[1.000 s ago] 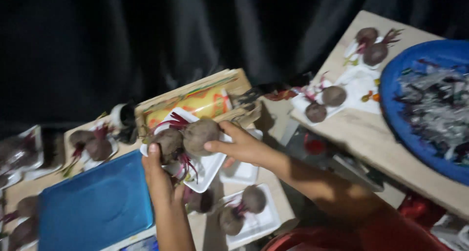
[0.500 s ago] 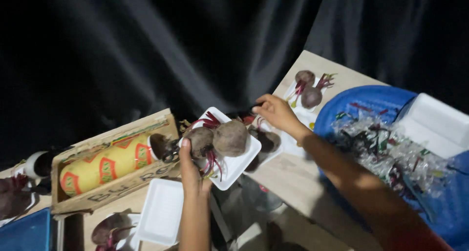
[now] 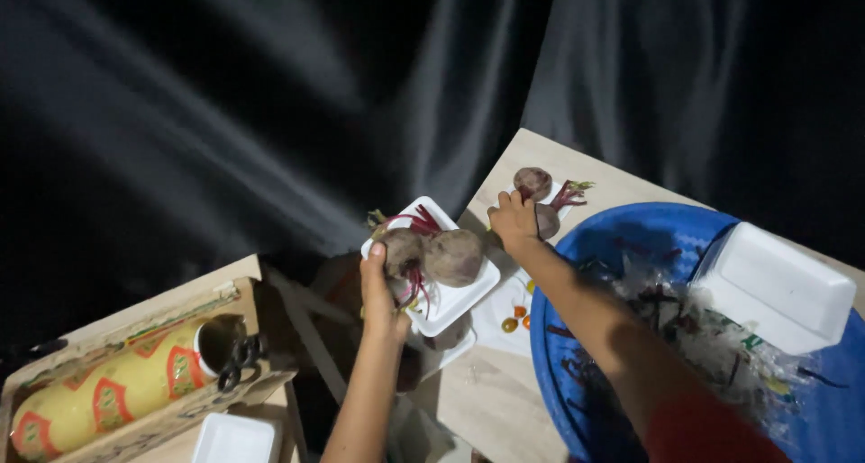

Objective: The person weighs several beets on a digital scale and then wraps a single beet in plastic film.

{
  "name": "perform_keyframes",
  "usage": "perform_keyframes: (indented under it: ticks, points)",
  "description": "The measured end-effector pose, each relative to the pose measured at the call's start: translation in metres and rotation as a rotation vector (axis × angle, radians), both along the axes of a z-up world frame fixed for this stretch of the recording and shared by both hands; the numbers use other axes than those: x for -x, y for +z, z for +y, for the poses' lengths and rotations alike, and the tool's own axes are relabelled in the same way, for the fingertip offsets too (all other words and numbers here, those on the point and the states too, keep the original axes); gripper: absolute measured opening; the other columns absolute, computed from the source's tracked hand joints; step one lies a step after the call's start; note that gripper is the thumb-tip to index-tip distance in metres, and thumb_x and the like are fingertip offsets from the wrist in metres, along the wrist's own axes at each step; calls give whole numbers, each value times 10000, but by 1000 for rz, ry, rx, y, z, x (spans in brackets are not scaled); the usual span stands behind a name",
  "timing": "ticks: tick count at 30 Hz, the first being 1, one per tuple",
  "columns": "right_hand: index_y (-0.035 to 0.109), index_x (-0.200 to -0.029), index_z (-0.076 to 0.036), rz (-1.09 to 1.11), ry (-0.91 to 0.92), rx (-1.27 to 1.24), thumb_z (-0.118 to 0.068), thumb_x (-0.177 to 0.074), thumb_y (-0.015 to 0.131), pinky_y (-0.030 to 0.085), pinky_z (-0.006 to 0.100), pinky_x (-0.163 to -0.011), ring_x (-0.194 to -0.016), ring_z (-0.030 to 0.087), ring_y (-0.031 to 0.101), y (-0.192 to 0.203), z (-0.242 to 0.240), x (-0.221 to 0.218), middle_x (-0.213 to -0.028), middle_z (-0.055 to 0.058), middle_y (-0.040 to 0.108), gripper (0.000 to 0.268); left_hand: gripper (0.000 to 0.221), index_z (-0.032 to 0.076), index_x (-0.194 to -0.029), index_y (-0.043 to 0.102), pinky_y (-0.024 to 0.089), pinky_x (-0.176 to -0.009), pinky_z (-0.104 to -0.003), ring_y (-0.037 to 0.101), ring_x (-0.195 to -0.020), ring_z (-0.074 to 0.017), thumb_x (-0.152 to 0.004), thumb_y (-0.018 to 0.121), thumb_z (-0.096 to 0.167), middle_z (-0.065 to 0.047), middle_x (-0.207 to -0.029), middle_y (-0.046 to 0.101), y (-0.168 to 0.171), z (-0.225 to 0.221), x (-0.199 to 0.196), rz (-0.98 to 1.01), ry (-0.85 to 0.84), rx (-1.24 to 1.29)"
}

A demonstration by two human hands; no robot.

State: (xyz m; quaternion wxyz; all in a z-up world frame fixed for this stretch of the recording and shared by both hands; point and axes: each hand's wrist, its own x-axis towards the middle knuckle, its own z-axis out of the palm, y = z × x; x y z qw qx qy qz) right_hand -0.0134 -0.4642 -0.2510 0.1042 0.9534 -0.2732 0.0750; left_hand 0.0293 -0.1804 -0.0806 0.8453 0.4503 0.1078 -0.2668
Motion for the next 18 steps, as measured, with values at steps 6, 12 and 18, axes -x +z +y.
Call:
perform_keyframes:
  ticks: [6, 12, 18]
  points:
    - [746, -1080, -231, 146, -107, -76, -247, -982, 530, 379, 469, -887, -1178, 297, 447, 20, -45, 1, -1207, 56, 556, 237, 645, 201, -1353, 545, 451, -1046, -603, 537, -1280, -432, -827, 781, 490, -214, -1399, 526, -58, -81, -15, 97, -124, 37]
    - [759, -1001, -223, 56, -103, 8, -229, -967, 552, 381, 436, -844, -1126, 269, 491, 40, -75, 28, -1114, 41, 582, 210, 694, 195, -1398, 489, 438, -1087, -573, 514, -1320, -419, -839, 762, 502, -228, -1429, 501, -79, -149, -23, 20, -216, 2]
    - [694, -1167, -326, -199, -18, 118, -318, -924, 651, 495, 368, -838, -1054, 234, 579, 54, -93, 47, -1192, -19, 584, 247, 749, 171, -1436, 481, 450, -1087, -536, 520, -1319, -426, -831, 778, 497, -249, -1423, 524, -109, -187, -20, -26, -258, -60]
